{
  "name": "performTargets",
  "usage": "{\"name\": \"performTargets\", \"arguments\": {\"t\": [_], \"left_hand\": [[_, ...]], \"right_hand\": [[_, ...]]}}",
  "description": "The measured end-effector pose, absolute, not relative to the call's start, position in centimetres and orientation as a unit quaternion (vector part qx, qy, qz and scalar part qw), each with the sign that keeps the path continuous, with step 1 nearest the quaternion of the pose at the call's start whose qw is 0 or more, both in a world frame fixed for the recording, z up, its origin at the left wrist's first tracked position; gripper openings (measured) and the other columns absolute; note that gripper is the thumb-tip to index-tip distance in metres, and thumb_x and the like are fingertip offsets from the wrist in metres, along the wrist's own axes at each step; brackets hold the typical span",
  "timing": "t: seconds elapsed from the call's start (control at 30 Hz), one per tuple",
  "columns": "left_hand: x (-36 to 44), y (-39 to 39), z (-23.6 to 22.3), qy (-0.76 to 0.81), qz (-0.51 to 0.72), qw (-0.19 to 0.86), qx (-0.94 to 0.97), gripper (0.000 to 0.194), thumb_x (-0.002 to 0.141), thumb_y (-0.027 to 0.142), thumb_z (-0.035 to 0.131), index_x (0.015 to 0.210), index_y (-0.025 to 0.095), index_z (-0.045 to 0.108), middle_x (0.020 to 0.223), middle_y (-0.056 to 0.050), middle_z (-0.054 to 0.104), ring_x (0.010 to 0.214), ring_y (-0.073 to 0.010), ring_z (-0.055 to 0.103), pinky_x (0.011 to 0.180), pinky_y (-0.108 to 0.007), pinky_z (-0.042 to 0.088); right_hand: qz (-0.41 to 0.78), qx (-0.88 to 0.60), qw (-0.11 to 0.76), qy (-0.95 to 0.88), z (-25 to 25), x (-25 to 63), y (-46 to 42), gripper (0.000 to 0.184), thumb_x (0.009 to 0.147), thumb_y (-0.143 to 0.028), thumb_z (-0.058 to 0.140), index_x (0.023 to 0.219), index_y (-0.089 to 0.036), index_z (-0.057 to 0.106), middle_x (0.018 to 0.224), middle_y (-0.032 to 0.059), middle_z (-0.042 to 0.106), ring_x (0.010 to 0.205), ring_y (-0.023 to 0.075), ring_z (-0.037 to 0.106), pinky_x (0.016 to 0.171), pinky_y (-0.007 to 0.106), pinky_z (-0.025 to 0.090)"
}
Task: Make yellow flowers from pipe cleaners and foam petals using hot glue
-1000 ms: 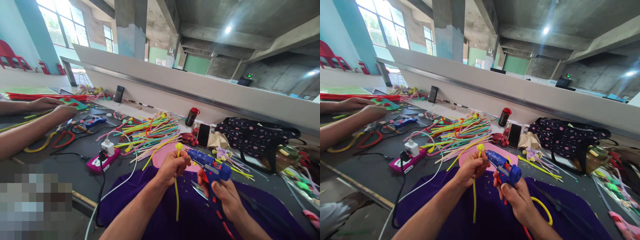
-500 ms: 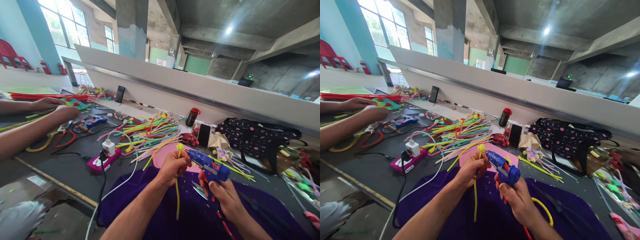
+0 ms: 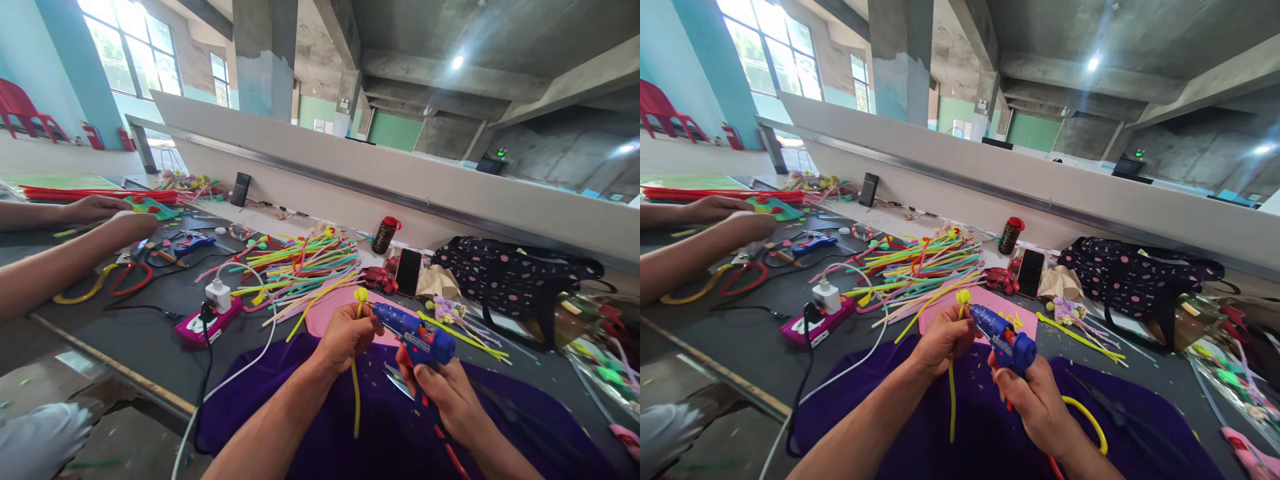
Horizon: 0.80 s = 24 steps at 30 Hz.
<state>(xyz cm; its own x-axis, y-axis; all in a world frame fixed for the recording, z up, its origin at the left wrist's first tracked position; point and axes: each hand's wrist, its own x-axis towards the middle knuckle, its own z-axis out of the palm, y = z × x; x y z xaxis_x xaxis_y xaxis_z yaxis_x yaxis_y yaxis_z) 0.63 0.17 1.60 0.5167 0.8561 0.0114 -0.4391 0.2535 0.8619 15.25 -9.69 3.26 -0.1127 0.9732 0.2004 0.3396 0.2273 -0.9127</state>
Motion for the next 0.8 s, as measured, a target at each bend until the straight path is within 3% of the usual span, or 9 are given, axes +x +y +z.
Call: {"name": "performTargets", "arguments": {"t": [0.23, 0.47, 0.8], "left_hand": [[0.54, 0.19, 1.6, 0.236, 0.429, 0.752, 0.441, 0.009, 0.058, 0.019, 0.061, 0.055, 0.013, 0.055, 0.032, 0.008, 0.035, 0.027, -0.0015, 0.021, 0.033, -0.019, 0.008], [0.59, 0.08, 1.75, 0.257, 0.417, 0.752, 0.441, 0.012, 0.056, 0.02, 0.064, 0.055, 0.014, 0.053, 0.033, 0.009, 0.035, 0.027, -0.0013, 0.021, 0.033, -0.019, 0.008], [0.64, 0.14, 1.61, 0.252, 0.419, 0.75, 0.445, 0.018, 0.057, 0.024, 0.068, 0.056, 0.013, 0.054, 0.034, 0.008, 0.037, 0.028, -0.0011, 0.022, 0.033, -0.018, 0.008]], "right_hand": [[0.362, -0.511, 0.419, -0.658, 3.66, 15.14, -9.86, 0.038, 0.084, -0.048, 0.043, 0.085, -0.014, 0.06, 0.055, 0.0009, 0.049, 0.054, 0.0148, 0.048, 0.052, 0.027, 0.037], [0.346, -0.517, 0.476, -0.622, 3.17, 14.87, -9.74, 0.039, 0.079, -0.05, 0.048, 0.079, -0.014, 0.061, 0.051, 0.0003, 0.049, 0.05, 0.0146, 0.046, 0.049, 0.027, 0.036], [0.354, -0.521, 0.45, -0.633, 3.45, 15.15, -9.99, 0.036, 0.081, -0.048, 0.046, 0.081, -0.015, 0.061, 0.054, 0.0007, 0.051, 0.052, 0.014, 0.046, 0.05, 0.026, 0.036]]}}
